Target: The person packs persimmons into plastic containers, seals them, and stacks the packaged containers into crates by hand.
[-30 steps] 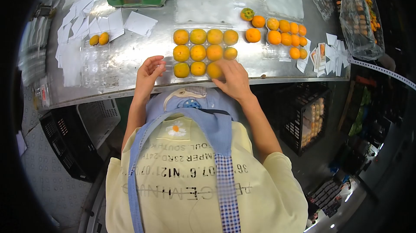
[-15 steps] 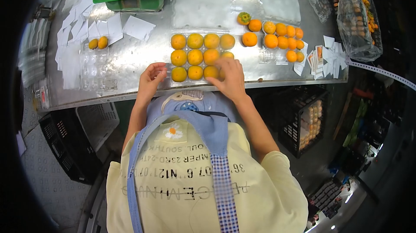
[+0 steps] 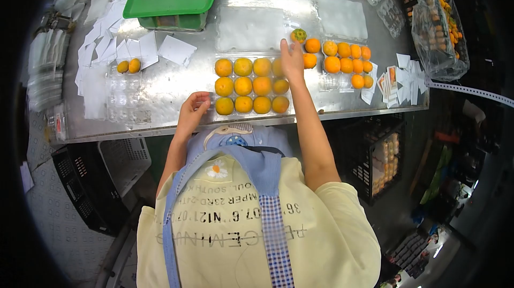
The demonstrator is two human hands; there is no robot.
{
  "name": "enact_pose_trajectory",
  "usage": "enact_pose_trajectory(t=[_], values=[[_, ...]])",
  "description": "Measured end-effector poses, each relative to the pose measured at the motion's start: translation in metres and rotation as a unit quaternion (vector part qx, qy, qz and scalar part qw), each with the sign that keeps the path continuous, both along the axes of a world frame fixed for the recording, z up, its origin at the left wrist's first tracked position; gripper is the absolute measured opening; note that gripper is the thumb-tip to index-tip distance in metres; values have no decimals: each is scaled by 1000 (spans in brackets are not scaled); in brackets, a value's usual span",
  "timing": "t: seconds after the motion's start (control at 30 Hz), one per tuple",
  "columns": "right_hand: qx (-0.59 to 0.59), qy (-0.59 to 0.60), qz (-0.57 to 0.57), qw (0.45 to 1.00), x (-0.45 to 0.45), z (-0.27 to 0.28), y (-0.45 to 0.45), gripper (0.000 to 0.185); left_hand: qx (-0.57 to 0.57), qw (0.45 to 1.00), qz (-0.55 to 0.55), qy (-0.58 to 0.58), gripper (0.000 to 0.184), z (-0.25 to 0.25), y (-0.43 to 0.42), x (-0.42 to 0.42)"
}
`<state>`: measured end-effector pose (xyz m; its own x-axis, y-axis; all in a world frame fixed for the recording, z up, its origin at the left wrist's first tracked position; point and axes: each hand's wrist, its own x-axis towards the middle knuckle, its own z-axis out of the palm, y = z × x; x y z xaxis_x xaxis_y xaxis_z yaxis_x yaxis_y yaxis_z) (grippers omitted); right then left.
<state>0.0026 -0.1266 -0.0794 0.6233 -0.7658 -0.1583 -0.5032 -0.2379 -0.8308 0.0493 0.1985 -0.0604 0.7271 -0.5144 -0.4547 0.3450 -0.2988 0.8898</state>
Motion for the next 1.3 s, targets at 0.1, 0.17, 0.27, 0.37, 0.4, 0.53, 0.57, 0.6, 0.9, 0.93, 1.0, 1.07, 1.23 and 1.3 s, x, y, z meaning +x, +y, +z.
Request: enact_pose_trajectory(t=[0.1,0.17,0.27,0.37,0.4,0.53,0.57,0.6,0.9,0.93,1.0,1.07,1.23,1.3], values=[[12,-20,-26,999,-2,-2,-2,70,-3,1000,10,2,29,-4,2,2],[25,-31,-37,999,-4,-5,-7,68,0,1000,7,-4,29,-6,2,2],[11,-31,-37,999,-9,-22,-17,62,9,1000,-2,-4,29,-8,0,2],[-19,-10,-4,1000,-13,-9,-12,50,-6,1000,1,-2,28,-9,-1,2],[-20,-16,15,1000,-16,-11,-15,45,-15,1000,5,-2,28,-9,-2,2],[6,-65,21,998,-24,-28,-26,29,-12,1000,9,5,28,-6,-4,4],[0,-60,21,998,-26,-30,-30,27,-12,1000,8,2,28,-7,-4,5],[-6,-54,21,998,-27,-25,-29,25,-12,1000,7,0,28,-8,-3,4],[-57,-85,27,994,-54,-20,-40,20,-10,999,32,25,28,-10,1,2],[-53,-97,46,993,-59,-15,-36,20,-25,997,53,44,32,-9,-1,4],[-44,-122,83,988,-70,-7,-27,22,-54,991,94,83,40,-3,-7,10],[-11,-121,103,987,-83,-5,-20,33,-76,987,115,84,47,6,-14,16],[-55,-80,163,982,-103,19,-7,47,-4,997,-4,-80,43,-11,-25,11],[-22,-82,144,986,-110,21,-2,45,-12,1000,-4,-24,42,-14,-25,4]])
